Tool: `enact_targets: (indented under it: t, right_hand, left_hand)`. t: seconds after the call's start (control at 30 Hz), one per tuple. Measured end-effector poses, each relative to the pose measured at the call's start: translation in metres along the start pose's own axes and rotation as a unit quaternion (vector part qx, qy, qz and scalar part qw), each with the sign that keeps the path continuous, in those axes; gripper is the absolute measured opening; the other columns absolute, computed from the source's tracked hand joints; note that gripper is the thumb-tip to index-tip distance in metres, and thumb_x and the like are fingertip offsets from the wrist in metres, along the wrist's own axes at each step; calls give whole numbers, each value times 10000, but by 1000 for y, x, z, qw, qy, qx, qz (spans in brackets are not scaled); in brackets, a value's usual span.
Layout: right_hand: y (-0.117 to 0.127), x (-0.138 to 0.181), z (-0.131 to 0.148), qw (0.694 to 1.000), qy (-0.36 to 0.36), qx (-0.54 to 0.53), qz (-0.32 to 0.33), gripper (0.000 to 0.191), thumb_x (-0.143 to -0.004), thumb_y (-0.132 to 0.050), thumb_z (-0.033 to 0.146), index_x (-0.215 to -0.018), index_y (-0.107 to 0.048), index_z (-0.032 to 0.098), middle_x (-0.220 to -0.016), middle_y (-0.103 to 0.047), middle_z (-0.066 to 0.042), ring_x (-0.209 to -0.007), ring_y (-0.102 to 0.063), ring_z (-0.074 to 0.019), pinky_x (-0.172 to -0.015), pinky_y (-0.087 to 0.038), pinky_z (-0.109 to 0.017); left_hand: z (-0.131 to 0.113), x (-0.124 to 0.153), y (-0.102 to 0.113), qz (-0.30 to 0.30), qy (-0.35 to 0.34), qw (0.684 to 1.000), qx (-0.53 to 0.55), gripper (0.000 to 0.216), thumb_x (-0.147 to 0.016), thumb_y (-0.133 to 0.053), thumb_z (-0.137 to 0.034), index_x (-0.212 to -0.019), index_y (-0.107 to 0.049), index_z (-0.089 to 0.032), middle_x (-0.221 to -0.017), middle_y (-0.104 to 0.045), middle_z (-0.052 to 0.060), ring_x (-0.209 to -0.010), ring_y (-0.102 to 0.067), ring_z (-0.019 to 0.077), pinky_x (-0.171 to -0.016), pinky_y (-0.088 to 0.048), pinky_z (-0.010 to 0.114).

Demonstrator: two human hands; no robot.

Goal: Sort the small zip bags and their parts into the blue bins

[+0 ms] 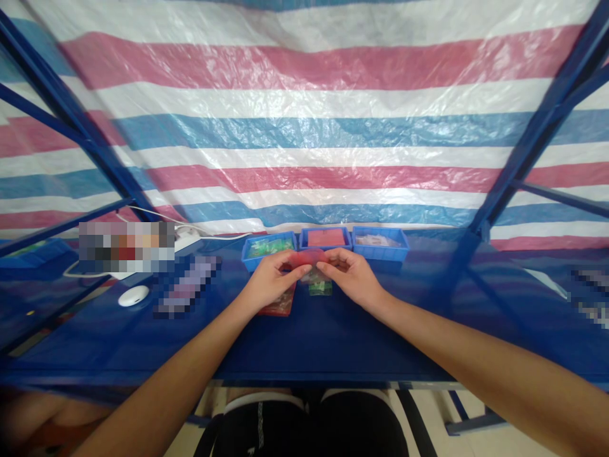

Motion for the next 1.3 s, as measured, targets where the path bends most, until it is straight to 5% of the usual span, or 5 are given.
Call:
enact_targets:
  t: [0.57, 0.83, 0.93, 1.07, 1.3]
  right_hand:
    - [-5, 1, 0, 998, 24, 37, 36, 283, -858, -791, 488, -964, -768, 226, -908, -773, -30, -806, -690, -211, -766, -552, -357]
    - [-4, -1, -6, 998, 20, 48, 41, 271, -873, -773, 483, -1000, -776, 244, -944, -781, -22, -809, -693, -201, -774, -550, -344]
    - [3, -2, -9, 999, 17, 42, 12, 296, -855, -786, 505, -983, -781, 239, -909, -776, -31, -783, -688, -209, -740, -551, -347]
    - [23, -2, -4, 996, 40, 28, -79, 295, -832, -814, 505, -957, -750, 246, -876, -751, -33, -739, -667, -207, -676, -539, -341]
    - [-6, 6, 8, 998, 50, 23, 15, 273, -852, -800, 495, -979, -742, 260, -933, -771, -40, -869, -716, -240, -839, -586, -403]
  left_hand:
    - [-6, -1, 1, 1, -25, 999, -27, 272, -968, -654, -426, -948, -773, -182, -928, -765, 53, -817, -674, 191, -751, -501, 286]
    - [9, -1, 2, 6, 20, 1000, -22, 284, -943, -693, -401, -1138, -743, -200, -1038, -766, 57, -902, -698, 204, -779, -526, 296]
    - [18, -1, 6, -30, 37, 999, -17, 352, -904, -741, -375, -1209, -684, -208, -1067, -750, 56, -949, -699, 204, -780, -536, 293]
    - [22, 1, 15, -88, 46, 994, -48, 263, -862, -781, -391, -985, -666, -189, -923, -708, 38, -832, -670, 182, -700, -524, 278]
    - [-18, 4, -14, 38, -61, 997, -3, 366, -882, -770, -430, -1166, -719, -204, -1149, -717, 90, -999, -683, 222, -848, -550, 318]
Point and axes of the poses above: each hand's wrist, its own x-axis away from the middle knuckle, its own y-axis out of the back of the hand, z = x × y, the point moved 10 cm from there along -x, towards the middle knuckle
